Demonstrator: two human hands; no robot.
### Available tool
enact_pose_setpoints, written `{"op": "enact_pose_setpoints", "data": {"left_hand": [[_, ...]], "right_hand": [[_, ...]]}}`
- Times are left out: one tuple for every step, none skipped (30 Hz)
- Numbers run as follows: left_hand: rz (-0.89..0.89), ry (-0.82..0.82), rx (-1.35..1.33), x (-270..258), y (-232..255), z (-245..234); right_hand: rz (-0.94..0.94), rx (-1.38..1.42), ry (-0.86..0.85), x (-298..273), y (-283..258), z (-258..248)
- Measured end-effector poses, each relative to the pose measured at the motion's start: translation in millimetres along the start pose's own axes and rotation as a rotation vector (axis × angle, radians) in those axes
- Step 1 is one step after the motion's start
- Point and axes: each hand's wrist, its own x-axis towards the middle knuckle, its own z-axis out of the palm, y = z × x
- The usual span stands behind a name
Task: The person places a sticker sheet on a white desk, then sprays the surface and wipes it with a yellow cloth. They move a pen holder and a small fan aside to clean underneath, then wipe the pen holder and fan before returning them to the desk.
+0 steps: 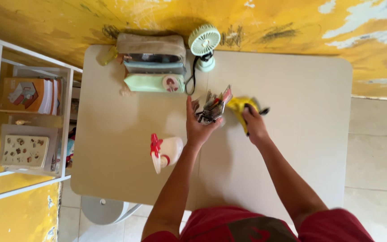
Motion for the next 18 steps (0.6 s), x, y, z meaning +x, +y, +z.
{"op": "enact_pose_setpoints", "data": {"left_hand": [[-0.009, -0.018, -0.009, -8.4, 8.2, -1.4], [-0.020, -0.032, 0.022, -15.1, 17.1, -1.5], [-0.030, -0.046, 0.053, -22.3, 27.0, -1.5], [-0.044, -0.062, 0.083, -32.4, 37.5, -1.2], [-0.047, -0.095, 0.063, -43.5, 48.9, -2.5], [-0.042, -0.127, 0.041, -50.9, 61.0, -5.3], [-0.037, -0.160, 0.020, -57.5, 73.0, -8.3], [-0.047, -0.217, -0.098, -67.0, 84.1, -12.1], [-0.058, -0.274, -0.217, -76.2, 94.7, -16.4], [-0.070, -0.330, -0.334, -84.6, 105.1, -21.1], [-0.058, -0.352, -0.334, -93.4, 115.5, -25.1], [-0.039, -0.371, -0.332, -99.7, 125.7, -29.1], [-0.020, -0.390, -0.329, -105.5, 135.2, -32.1], [-0.016, -0.394, -0.340, -112.3, 143.5, -34.1], [-0.013, -0.398, -0.352, -119.4, 150.8, -36.9], [-0.010, -0.398, -0.365, -126.8, 157.1, -39.0], [-0.014, -0.401, -0.363, -133.5, 162.4, -41.3], [-0.016, -0.401, -0.359, -139.0, 166.5, -44.1]], "right_hand": [[-0.006, 0.217, -0.035, -30.5, -3.9, -0.7], [-0.016, 0.434, -0.070, -60.7, -10.7, 1.6], [-0.178, 0.236, -0.121, -90.6, -17.0, 8.8], [-0.333, 0.035, -0.168, -123.2, -21.0, 18.2], [-0.485, -0.169, -0.214, -148.0, -27.1, 28.4], [-0.609, -0.202, -0.192, -159.4, -37.3, 39.0], [-0.733, -0.236, -0.169, -168.1, -46.8, 47.7], [-0.849, -0.269, -0.146, -178.3, -53.7, 51.4], [-0.815, -0.226, -0.160, -183.6, -60.3, 52.6], [-0.782, -0.180, -0.176, -184.3, -66.8, 53.2], [-0.748, -0.134, -0.191, -184.0, -72.5, 51.9], [-0.634, -0.034, -0.240, -182.3, -78.3, 50.6], [-0.519, 0.066, -0.288, -181.1, -83.3, 48.4], [-0.400, 0.163, -0.333, -181.6, -86.2, 46.5], [-0.276, 0.288, -0.359, -183.8, -87.9, 45.6], [-0.149, 0.410, -0.385, -187.0, -89.5, 45.8], [-0.019, 0.530, -0.407, -191.9, -90.2, 48.1], [0.016, 0.577, -0.386, -197.7, -91.4, 51.8]]}}
